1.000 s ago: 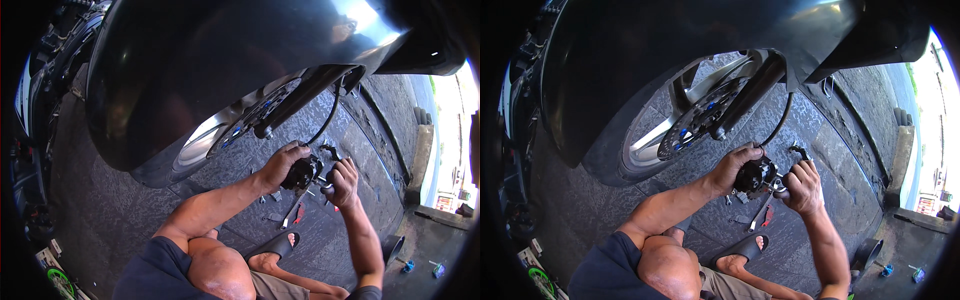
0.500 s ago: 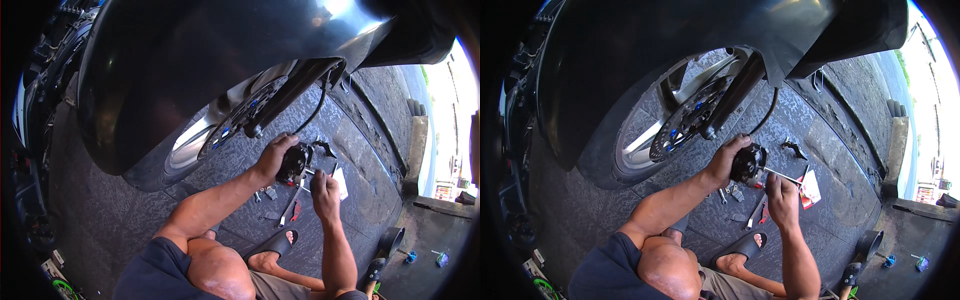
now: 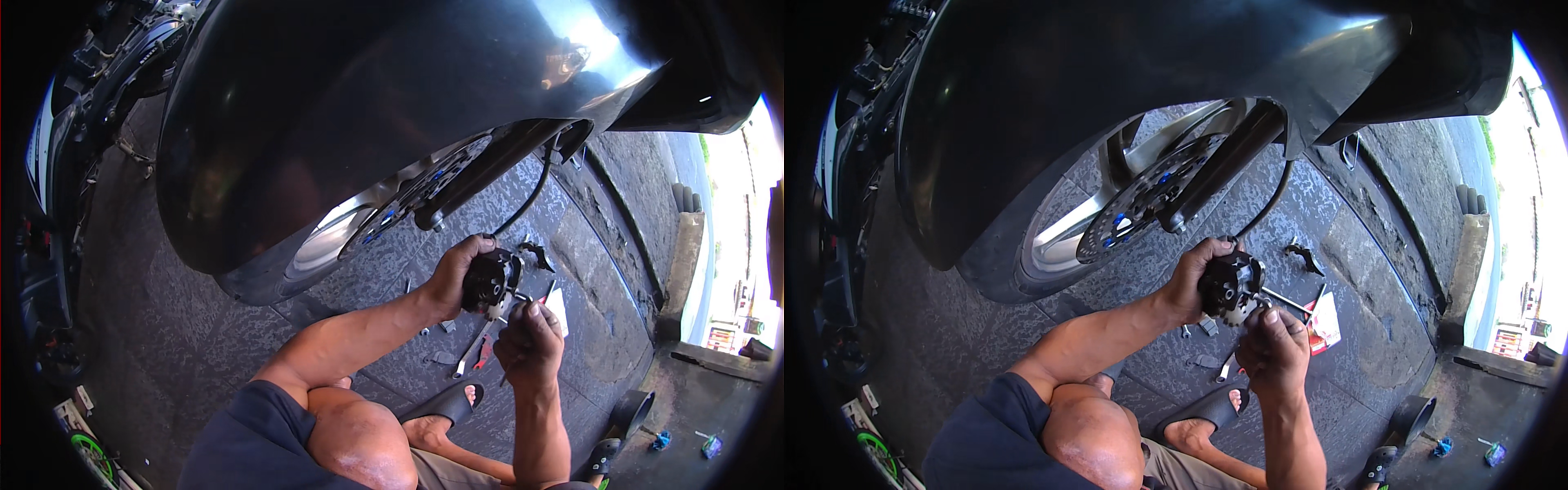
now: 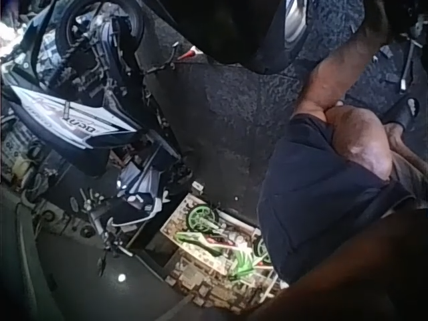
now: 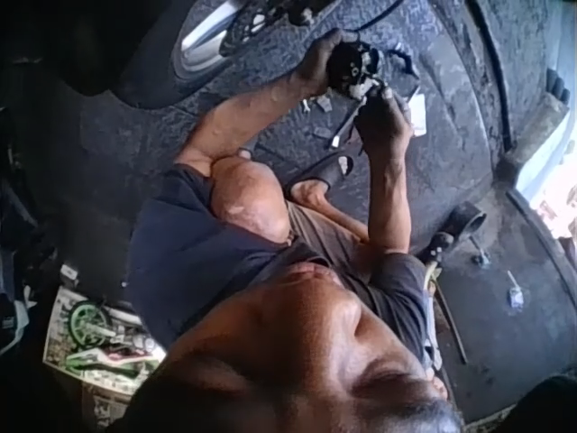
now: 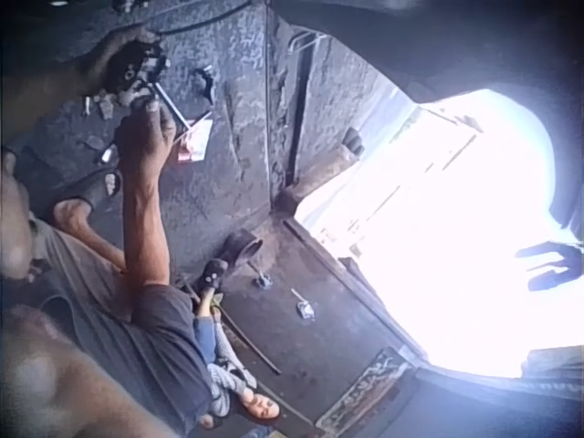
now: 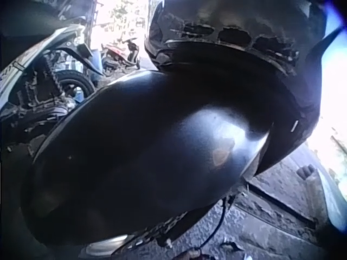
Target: The person is cleaning and servicing a motorcycle's front disc brake caliper.
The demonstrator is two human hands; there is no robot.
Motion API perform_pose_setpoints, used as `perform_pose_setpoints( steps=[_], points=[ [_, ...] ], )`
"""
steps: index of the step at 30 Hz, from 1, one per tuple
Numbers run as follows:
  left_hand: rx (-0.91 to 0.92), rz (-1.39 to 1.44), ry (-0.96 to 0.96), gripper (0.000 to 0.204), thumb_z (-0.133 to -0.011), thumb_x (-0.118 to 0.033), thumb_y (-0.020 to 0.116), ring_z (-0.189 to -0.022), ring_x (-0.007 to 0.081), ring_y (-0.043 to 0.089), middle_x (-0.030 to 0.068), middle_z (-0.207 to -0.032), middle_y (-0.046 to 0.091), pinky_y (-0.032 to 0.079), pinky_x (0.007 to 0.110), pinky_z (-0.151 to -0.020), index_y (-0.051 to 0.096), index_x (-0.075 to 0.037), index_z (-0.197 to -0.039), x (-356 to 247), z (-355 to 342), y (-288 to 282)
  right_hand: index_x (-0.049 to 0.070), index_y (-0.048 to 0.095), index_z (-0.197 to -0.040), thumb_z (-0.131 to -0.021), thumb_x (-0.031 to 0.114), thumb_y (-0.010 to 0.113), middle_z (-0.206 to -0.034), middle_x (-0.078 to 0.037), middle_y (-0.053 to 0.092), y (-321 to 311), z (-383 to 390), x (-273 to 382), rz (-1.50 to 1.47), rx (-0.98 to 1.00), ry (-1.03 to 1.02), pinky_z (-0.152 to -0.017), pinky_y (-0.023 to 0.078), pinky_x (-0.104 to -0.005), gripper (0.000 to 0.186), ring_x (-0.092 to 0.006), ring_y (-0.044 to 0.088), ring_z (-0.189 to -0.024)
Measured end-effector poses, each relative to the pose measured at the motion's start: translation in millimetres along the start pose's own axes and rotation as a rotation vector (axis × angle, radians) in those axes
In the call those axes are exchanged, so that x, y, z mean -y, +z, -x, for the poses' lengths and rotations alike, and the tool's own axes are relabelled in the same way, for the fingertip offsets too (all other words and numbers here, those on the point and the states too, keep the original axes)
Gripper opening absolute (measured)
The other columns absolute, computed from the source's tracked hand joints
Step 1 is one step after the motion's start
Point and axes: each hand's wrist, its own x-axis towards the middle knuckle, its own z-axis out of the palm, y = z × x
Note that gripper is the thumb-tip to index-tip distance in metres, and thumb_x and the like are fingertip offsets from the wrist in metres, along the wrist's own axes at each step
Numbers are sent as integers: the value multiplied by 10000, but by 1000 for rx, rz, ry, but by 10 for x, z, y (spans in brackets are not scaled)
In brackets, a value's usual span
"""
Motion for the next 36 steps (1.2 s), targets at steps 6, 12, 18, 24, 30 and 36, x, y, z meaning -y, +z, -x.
perform_pose_setpoints(
  steps=[6, 12, 18, 24, 30, 36],
  points=[
    [-78, -147, 193, 174, -949, -265, 489, -771, 77, 591, -8, -868, 585, 521, 249, -708, 556, -107, -974, 147, -182, -58, 78, 613, -963, -1030, 259, 513, -570, 53, 336, 184, -144, -74, -668, -246, 74, -385, 241, -218, 217, -54, 298, -425],
    [-249, -207, 123, 141, -943, -242, 509, -660, 67, 542, -17, -782, 567, 477, 228, -610, 560, -113, -919, 67, -216, 72, 28, 544, -1291, -1027, 116, 472, -730, -12, 531, 212, -15, -81, -73, -376, -106, -510, 390, -215, 287, -60, 456, -578],
    [-207, -89, -56, 293, -950, -372, 523, -591, 116, 651, 20, -743, 648, 567, 282, -530, 626, -100, -921, -148, -108, 133, -12, 275, -1530, -899, 95, 616, -1204, -243, 628, 18, 290, 432, 1322, 299, -515, -933, 497, -448, 725, -332, 644, -970],
    [-259, -167, -38, 251, -960, -352, 535, -609, 89, 624, 18, -768, 633, 542, 261, -542, 608, -117, -915, -202, 28, 278, 33, 705, -1035, -783, 257, 764, -739, -65, 444, 213, -32, 546, 1956, 102, -1003, -624, 379, -375, 342, -227, 486, -716],
    [-220, -810, 583, 216, -936, -234, 547, -722, 191, 565, 95, -802, 573, 471, 346, -681, 513, -21, -949, 162, -156, 23, 28, 620, -757, -985, 199, 552, -582, -69, 525, 54, -335, 273, 1151, 120, -751, -524, 367, -320, 293, -213, 498, -510],
    [-6, -732, 390, 212, -914, -264, 556, -752, 84, 496, 4, -853, 505, 464, 268, -674, 484, -78, -987, 7, -181, -69, -5, 599, -742, -1023, 294, 552, -625, -17, 584, 316, -705, 542, 839, -274, -139, -563, 442, -307, 413, -86, 584, -645]
  ],
)
